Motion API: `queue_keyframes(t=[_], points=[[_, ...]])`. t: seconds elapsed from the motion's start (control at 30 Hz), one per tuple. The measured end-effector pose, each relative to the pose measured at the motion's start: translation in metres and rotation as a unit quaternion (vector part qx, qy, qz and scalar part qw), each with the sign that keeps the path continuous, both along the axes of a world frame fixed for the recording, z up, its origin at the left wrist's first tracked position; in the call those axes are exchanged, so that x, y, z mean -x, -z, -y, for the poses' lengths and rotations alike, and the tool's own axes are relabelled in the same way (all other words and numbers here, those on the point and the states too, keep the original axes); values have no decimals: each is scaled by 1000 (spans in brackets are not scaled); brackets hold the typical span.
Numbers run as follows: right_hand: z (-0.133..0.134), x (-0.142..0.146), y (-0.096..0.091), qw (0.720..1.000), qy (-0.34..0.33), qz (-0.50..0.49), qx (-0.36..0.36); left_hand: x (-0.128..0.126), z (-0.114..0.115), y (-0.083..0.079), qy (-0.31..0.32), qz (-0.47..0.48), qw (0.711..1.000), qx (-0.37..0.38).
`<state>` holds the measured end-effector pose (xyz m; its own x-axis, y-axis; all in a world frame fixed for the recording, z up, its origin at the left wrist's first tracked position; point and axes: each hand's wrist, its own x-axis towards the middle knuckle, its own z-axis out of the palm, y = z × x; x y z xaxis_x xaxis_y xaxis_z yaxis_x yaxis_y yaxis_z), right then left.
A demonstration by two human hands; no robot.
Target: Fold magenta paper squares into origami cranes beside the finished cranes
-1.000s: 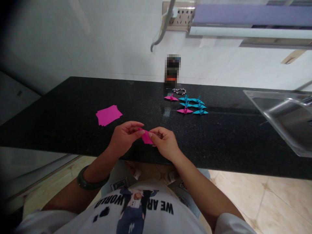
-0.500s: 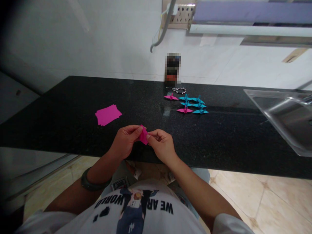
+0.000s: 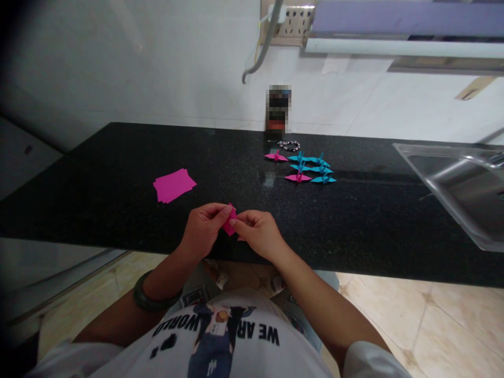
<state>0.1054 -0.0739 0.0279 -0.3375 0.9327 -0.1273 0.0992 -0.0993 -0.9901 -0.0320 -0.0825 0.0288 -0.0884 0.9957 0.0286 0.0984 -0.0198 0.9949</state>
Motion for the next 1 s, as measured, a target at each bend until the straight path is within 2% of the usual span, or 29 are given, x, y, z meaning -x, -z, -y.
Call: queue_keyframes(t=[0.13,0.33,0.53,0.8,0.9,1.0], points=[[-2,1,1,1000,-1,-6,22,-1,0,3,3,-11,1000,-4],[-3,-2,-1,999,-47,13,15,-2,0,4,15,-1,1000,-10],[-4,-3,1,1000,8,4,-18,-3,1,5,15,22,1000,12],[-2,0,-1,1000,16,-3,-27,0,5,9,-17,-97,995,-15],[-2,0,-2,1000,19,7,-21,1,4,9,-11,-79,997,-11],[-2,-1,-1,1000,18,9,-19,0,2,9,24,-34,999,2]])
